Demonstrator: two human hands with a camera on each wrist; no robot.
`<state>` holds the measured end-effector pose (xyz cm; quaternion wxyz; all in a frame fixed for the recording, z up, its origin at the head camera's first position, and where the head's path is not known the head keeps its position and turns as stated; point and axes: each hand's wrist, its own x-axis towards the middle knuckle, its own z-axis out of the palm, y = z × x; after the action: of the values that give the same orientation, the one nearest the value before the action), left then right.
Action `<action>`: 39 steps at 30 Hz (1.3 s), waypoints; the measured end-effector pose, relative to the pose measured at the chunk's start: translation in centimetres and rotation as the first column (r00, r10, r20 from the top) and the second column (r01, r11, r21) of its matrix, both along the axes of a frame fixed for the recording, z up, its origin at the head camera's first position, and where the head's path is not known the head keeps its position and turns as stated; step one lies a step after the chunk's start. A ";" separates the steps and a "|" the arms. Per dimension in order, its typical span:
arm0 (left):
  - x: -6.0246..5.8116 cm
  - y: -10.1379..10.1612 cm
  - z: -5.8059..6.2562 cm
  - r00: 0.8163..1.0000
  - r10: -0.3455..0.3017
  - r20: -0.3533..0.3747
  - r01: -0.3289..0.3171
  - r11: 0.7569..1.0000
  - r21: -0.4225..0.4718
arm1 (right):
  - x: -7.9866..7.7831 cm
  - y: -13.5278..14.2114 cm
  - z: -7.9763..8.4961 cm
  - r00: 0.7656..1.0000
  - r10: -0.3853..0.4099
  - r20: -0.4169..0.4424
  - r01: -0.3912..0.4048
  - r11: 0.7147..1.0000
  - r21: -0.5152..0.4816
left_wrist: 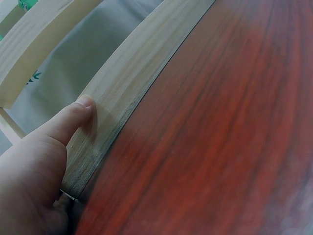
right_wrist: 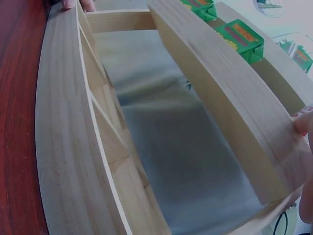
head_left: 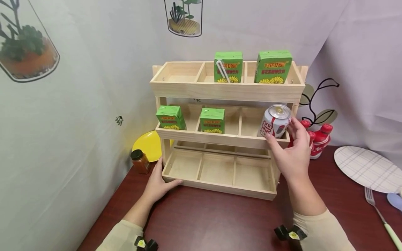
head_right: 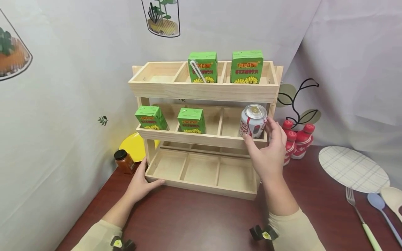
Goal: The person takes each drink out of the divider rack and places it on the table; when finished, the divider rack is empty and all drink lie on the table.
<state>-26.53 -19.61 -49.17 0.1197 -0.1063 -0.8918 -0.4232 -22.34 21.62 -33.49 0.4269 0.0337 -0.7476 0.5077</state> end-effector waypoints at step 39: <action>0.0 0.0 0.0 1.000 -0.006 -0.002 0.006 1.000 -0.005 | 2.0 3.6 3.0 0.842 0.301 -0.448 -0.458 0.837 -0.300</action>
<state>-26.54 -19.61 -49.19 0.1193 -0.1100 -0.8923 -0.4213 -20.33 25.22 -30.46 0.4505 0.1956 -0.5088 0.7071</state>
